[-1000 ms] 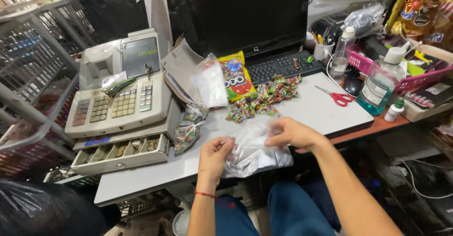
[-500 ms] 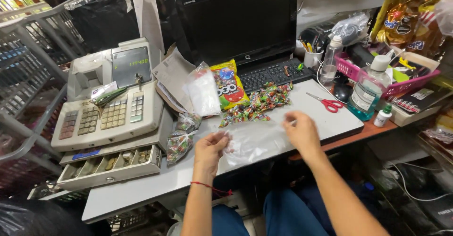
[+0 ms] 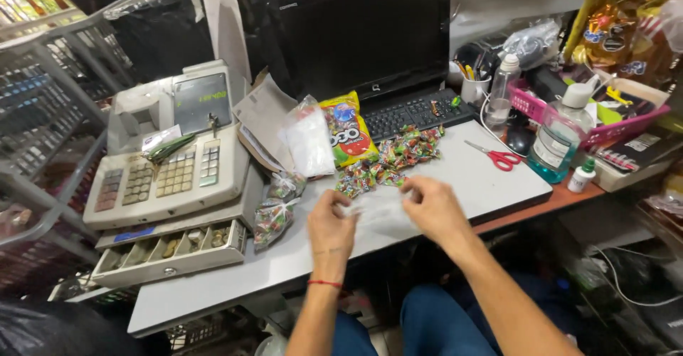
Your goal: Bagging small individual candies into small plastic bags at a checkout counter.
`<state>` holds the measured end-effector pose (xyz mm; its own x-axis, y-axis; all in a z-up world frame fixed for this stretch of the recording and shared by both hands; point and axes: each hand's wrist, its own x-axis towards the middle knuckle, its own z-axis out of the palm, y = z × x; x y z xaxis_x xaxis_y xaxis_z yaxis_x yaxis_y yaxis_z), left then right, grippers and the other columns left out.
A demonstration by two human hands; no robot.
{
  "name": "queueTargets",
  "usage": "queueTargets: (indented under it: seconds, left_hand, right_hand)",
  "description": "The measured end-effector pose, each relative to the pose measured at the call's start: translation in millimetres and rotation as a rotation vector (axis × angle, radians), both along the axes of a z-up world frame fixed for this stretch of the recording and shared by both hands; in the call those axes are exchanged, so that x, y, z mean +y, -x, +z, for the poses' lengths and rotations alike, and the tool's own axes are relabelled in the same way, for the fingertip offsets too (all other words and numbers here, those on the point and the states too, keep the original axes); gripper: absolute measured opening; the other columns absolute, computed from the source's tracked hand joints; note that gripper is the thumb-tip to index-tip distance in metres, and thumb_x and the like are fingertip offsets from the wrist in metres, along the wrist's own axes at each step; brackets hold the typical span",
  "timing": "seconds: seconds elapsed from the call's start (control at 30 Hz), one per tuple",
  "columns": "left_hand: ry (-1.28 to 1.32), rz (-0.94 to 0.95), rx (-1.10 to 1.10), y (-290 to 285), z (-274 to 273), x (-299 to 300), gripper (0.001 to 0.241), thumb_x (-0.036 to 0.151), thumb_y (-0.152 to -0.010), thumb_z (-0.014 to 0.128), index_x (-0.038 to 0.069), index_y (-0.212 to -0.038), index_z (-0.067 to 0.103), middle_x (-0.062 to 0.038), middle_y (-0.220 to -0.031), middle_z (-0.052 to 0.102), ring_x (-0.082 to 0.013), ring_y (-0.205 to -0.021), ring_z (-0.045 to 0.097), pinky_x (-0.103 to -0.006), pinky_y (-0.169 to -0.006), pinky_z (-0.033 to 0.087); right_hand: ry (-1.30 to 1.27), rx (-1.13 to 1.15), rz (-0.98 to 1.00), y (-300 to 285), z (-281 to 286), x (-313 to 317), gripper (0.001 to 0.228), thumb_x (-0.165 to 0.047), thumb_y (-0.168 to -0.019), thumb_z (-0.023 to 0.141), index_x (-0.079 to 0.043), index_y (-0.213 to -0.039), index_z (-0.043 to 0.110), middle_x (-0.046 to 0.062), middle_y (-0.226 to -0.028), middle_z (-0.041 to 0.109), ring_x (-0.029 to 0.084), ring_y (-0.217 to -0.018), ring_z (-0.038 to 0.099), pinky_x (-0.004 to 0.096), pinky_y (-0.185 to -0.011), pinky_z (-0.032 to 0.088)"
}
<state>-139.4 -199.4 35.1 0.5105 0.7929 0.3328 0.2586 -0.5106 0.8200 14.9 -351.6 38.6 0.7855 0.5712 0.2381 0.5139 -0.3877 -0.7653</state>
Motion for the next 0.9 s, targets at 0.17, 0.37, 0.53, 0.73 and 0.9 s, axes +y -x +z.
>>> queueTargets:
  seconds: [0.17,0.37,0.53,0.73,0.9]
  left_hand:
    - [-0.55,-0.093,0.314,6,31,-14,0.04,0.013,-0.074,0.081,0.02,-0.105,0.057,-0.003,-0.097,0.061,-0.0287,-0.097,0.066,-0.0423,-0.084,0.058]
    - [-0.465,-0.12,0.542,4,53,-4,0.019,0.037,-0.09,0.066,0.019,-0.09,0.064,-0.008,-0.079,0.071,-0.0357,-0.085,0.074,-0.0504,-0.075,0.06]
    - [-0.412,-0.084,0.634,14,73,-12,0.013,0.032,-0.084,0.065,0.019,-0.081,0.068,-0.005,-0.074,0.07,-0.0321,-0.082,0.075,-0.0441,-0.072,0.06]
    - [-0.11,-0.149,0.539,25,106,-28,0.019,0.036,-0.075,0.073,0.018,-0.07,0.067,-0.007,-0.063,0.069,-0.0365,-0.082,0.074,-0.0431,-0.075,0.058]
    - [-0.126,-0.175,0.428,16,95,-21,0.034,0.044,-0.079,0.078,0.019,-0.063,0.061,0.0,-0.06,0.069,-0.028,-0.065,0.068,-0.043,-0.059,0.048]
  right_hand:
    - [0.061,-0.025,0.054,13,42,-4,0.041,-0.019,-0.076,0.075,-0.02,-0.118,0.073,0.003,-0.069,0.07,0.022,-0.075,0.071,0.037,-0.074,0.057]
    - [0.477,-0.219,0.087,10,68,-8,0.044,-0.03,-0.084,0.068,-0.022,-0.128,0.065,0.015,-0.104,0.076,0.041,-0.103,0.073,0.054,-0.09,0.056]
    - [0.553,-0.198,0.108,9,87,-16,0.041,-0.029,-0.083,0.07,-0.021,-0.124,0.068,0.019,-0.101,0.077,0.045,-0.104,0.072,0.055,-0.092,0.056]
    - [0.45,-0.034,0.211,32,123,-29,0.044,-0.02,-0.077,0.076,-0.016,-0.121,0.069,0.013,-0.077,0.077,0.035,-0.087,0.075,0.045,-0.085,0.058]
    - [0.371,0.01,0.164,18,116,-23,0.051,-0.019,-0.074,0.084,-0.031,-0.122,0.07,-0.002,-0.069,0.073,0.015,-0.065,0.068,0.029,-0.073,0.052]
